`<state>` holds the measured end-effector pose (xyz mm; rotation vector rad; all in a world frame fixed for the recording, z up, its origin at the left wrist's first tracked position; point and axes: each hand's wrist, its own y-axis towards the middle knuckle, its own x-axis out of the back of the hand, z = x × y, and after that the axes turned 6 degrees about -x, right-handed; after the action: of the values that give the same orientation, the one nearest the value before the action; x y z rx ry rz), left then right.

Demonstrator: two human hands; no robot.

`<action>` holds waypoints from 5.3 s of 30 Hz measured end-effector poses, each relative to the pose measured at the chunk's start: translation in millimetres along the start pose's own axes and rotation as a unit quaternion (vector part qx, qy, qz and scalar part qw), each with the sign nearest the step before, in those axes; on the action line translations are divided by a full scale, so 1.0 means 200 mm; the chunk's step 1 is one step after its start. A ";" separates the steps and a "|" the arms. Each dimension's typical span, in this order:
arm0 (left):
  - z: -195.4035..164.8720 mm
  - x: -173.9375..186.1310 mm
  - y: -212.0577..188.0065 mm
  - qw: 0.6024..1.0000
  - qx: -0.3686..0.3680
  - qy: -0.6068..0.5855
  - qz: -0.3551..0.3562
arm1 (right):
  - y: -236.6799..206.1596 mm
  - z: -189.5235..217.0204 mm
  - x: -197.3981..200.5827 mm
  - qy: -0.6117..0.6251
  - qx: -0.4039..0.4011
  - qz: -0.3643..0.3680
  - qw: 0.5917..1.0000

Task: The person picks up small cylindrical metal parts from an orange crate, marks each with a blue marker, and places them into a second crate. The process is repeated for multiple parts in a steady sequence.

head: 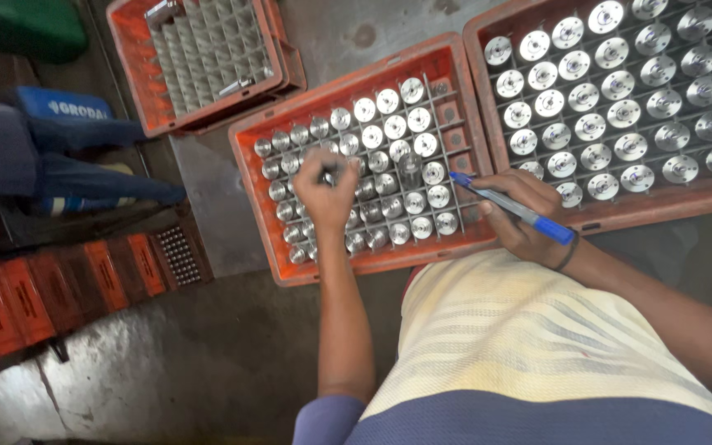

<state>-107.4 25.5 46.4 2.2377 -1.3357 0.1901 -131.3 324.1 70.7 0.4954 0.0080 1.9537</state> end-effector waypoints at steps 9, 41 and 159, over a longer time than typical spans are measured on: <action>-0.11 -0.28 -0.15 0.967 0.039 0.225 0.115 | -0.02 0.01 -0.03 -0.015 0.035 -0.013 0.999; -0.11 -0.35 -0.25 0.872 0.314 -0.364 0.091 | -0.08 0.03 -0.12 -0.037 0.163 0.032 0.985; -0.08 -0.20 0.34 0.888 0.175 -0.418 0.074 | 0.14 0.04 -0.12 -0.093 0.130 -0.006 0.987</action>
<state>-183.0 40.1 69.7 2.6395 -2.0386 -0.6057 -145.2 289.6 75.7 0.8464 0.1488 1.8964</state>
